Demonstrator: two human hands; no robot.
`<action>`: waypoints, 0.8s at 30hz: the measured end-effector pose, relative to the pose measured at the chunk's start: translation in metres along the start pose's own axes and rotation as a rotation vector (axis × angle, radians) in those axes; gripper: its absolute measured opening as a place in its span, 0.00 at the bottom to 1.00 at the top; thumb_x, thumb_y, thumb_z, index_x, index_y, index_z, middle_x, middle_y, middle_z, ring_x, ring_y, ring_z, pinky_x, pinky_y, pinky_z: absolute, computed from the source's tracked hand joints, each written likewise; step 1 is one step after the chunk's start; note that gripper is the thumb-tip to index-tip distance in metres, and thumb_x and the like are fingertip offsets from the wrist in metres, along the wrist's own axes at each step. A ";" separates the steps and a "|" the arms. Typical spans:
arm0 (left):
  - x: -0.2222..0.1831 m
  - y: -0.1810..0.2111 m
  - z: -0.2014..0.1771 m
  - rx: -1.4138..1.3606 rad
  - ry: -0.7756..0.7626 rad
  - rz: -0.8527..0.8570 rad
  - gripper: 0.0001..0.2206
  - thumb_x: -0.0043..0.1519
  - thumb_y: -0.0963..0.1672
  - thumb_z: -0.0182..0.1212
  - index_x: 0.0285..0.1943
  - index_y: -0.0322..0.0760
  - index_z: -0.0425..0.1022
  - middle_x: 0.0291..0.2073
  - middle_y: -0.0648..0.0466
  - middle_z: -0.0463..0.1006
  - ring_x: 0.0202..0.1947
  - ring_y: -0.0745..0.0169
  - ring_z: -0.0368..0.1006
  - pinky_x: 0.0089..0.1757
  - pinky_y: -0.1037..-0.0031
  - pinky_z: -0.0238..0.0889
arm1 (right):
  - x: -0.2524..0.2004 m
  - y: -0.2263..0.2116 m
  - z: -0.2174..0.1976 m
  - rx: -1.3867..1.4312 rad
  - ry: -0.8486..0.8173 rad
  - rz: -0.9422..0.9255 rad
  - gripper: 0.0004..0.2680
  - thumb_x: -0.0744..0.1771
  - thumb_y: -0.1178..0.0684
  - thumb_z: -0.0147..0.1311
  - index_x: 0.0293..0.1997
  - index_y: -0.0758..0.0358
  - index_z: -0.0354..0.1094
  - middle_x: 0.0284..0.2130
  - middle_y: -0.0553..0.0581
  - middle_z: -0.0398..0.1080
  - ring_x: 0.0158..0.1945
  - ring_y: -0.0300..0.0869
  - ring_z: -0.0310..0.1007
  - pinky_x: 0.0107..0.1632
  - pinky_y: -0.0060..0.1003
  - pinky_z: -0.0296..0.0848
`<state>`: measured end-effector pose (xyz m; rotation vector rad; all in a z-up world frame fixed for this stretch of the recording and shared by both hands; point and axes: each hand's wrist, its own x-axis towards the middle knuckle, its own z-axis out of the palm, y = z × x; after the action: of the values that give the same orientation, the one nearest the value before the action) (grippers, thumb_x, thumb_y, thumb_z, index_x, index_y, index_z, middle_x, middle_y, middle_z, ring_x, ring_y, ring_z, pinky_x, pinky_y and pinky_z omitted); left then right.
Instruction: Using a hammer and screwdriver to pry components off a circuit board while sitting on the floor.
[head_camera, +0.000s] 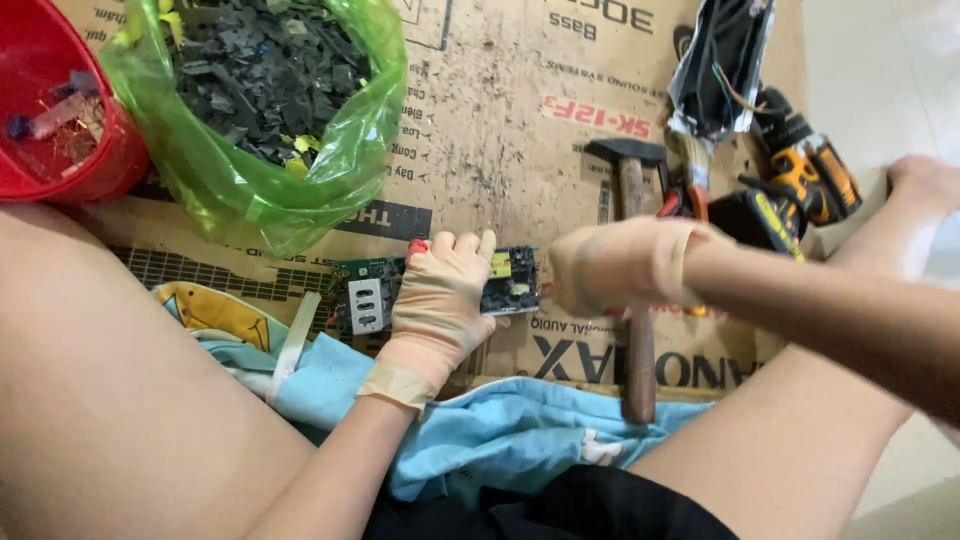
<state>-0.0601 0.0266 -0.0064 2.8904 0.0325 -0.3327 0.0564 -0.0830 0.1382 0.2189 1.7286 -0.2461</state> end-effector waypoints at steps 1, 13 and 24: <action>0.001 0.000 0.001 -0.011 -0.009 0.007 0.44 0.46 0.56 0.69 0.73 0.40 0.59 0.49 0.57 0.70 0.54 0.56 0.64 0.56 0.58 0.58 | 0.002 0.000 -0.006 0.888 0.096 0.358 0.07 0.64 0.56 0.43 0.23 0.57 0.61 0.18 0.52 0.60 0.19 0.40 0.55 0.25 0.33 0.60; 0.003 0.000 0.011 -0.026 0.008 0.029 0.43 0.46 0.55 0.70 0.72 0.38 0.61 0.48 0.55 0.70 0.52 0.55 0.63 0.56 0.57 0.57 | 0.043 -0.047 -0.032 1.960 -0.061 0.625 0.09 0.65 0.44 0.54 0.34 0.57 0.75 0.28 0.46 0.77 0.30 0.35 0.75 0.37 0.29 0.74; 0.005 -0.004 0.021 -0.077 0.109 0.042 0.42 0.42 0.53 0.72 0.69 0.38 0.66 0.45 0.54 0.71 0.49 0.54 0.65 0.52 0.56 0.60 | 0.029 -0.050 -0.047 3.407 0.214 0.937 0.08 0.67 0.55 0.49 0.30 0.68 0.67 0.13 0.55 0.53 0.10 0.41 0.49 0.15 0.33 0.50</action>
<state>-0.0598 0.0258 -0.0288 2.8256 0.0029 -0.1621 -0.0064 -0.1173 0.1197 -2.1557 0.6551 1.4332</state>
